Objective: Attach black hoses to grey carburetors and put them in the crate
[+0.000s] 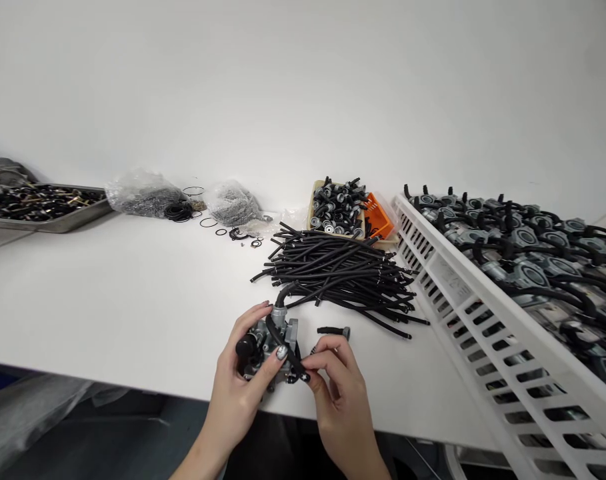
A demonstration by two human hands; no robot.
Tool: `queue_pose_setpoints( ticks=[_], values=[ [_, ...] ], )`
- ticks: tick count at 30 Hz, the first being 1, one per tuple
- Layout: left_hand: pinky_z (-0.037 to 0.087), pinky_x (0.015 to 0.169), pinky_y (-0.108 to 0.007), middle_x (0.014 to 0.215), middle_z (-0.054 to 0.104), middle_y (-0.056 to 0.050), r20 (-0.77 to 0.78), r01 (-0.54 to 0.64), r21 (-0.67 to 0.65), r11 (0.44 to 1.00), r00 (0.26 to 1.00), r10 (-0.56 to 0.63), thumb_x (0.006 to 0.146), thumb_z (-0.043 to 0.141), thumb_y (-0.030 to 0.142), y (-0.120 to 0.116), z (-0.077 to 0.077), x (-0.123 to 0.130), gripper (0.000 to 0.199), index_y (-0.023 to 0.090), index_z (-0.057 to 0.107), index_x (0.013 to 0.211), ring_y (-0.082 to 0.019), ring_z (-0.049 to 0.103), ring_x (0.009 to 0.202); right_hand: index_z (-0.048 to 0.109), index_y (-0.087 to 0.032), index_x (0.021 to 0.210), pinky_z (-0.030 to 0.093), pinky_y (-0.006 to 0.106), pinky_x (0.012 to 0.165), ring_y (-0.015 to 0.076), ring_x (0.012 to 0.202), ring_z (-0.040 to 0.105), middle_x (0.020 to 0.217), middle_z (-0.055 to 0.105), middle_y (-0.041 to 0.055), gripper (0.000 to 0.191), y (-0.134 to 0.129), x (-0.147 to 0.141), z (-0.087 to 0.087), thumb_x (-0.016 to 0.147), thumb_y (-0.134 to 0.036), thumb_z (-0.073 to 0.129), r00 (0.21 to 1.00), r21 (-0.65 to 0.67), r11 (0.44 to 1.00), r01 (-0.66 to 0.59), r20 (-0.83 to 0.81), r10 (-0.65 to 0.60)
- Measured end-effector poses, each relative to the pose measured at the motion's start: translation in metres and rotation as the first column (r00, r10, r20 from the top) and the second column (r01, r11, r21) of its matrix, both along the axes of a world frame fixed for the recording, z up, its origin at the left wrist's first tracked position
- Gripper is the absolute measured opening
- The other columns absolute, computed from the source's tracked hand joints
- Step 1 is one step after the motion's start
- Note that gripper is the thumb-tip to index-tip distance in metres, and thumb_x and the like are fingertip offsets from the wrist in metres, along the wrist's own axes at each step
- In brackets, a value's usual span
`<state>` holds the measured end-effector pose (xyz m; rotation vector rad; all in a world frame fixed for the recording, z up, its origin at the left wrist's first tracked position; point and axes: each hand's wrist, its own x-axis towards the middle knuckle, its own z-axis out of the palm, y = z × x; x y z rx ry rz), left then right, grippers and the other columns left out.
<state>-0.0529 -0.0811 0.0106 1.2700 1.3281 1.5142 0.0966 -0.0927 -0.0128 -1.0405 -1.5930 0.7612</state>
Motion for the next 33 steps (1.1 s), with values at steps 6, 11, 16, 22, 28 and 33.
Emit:
queue_pose_setpoints(
  ticks=[6, 11, 16, 22, 28, 33],
  values=[
    [0.034, 0.106, -0.040, 0.130, 0.056, -0.008, -0.035, 0.045, -0.027, 0.999, 0.998, -0.046, 0.073, 0.073, 0.035, 0.000, -0.002, -0.005, 0.050, 0.024, 0.060, 0.120, -0.031, 0.050, 0.121, 0.059, -0.023, 0.085, 0.044, 0.026, 0.064, 0.0167, 0.080, 0.053, 0.088, 0.048, 0.0037, 0.019, 0.001, 0.000, 0.001, 0.088, -0.011, 0.045, 1.000, 0.011, 1.000, 0.014, -0.010, -0.014],
    [0.035, 0.104, -0.039, 0.127, 0.058, -0.008, -0.058, 0.041, -0.031, 0.999, 0.997, -0.043, 0.074, 0.072, 0.035, -0.001, -0.004, -0.005, 0.051, 0.025, 0.059, 0.121, -0.031, 0.052, 0.118, 0.059, -0.023, 0.084, 0.045, 0.026, 0.065, 0.0158, 0.078, 0.053, 0.089, 0.049, 0.0036, 0.019, 0.001, 0.001, 0.002, 0.088, -0.011, 0.045, 0.999, -0.025, 0.999, -0.031, -0.005, 0.031],
    [0.037, 0.102, -0.039, 0.128, 0.058, -0.008, -0.075, 0.053, -0.028, 0.998, 0.996, -0.055, 0.078, 0.067, 0.038, 0.000, -0.006, -0.007, 0.050, 0.024, 0.055, 0.124, -0.030, 0.054, 0.116, 0.059, -0.025, 0.095, 0.048, 0.029, 0.076, 0.0164, 0.085, 0.056, 0.096, 0.051, 0.0035, 0.012, 0.002, 0.004, 0.002, 0.089, -0.020, 0.050, 0.993, -0.098, 0.991, -0.096, -0.083, 0.088],
    [0.043, 0.093, -0.035, 0.127, 0.058, -0.007, -0.033, 0.072, -0.056, 0.996, 0.997, -0.074, 0.077, 0.067, 0.041, -0.002, -0.002, -0.004, 0.053, 0.025, 0.053, 0.126, -0.027, 0.058, 0.108, 0.037, -0.034, 0.137, 0.034, 0.040, 0.110, 0.0236, 0.132, 0.041, 0.146, 0.041, 0.0050, 0.056, 0.005, 0.006, 0.007, 0.087, -0.034, 0.060, 0.935, -0.296, 0.913, -0.283, -0.299, 0.193],
    [0.045, 0.085, -0.031, 0.129, 0.056, -0.008, 0.056, 0.050, -0.054, 0.997, 0.997, -0.047, 0.078, 0.064, 0.045, -0.006, 0.004, 0.004, 0.053, 0.022, 0.054, 0.125, -0.026, 0.059, 0.103, 0.034, -0.035, 0.143, 0.033, 0.044, 0.112, 0.0250, 0.137, 0.037, 0.148, 0.042, 0.0028, 0.067, 0.008, 0.003, 0.007, 0.084, -0.033, 0.066, 0.913, -0.402, 0.848, -0.345, -0.352, 0.205],
    [0.045, 0.086, -0.031, 0.128, 0.057, -0.008, 0.038, 0.031, -0.041, 0.999, 0.999, -0.029, 0.076, 0.065, 0.043, -0.005, 0.007, 0.006, 0.050, 0.023, 0.057, 0.122, -0.028, 0.056, 0.110, 0.038, -0.032, 0.142, 0.036, 0.039, 0.112, 0.0241, 0.135, 0.040, 0.148, 0.043, 0.0014, 0.060, 0.007, 0.003, 0.006, 0.087, -0.028, 0.061, 0.923, -0.395, 0.862, -0.317, -0.337, 0.185]
  ],
)
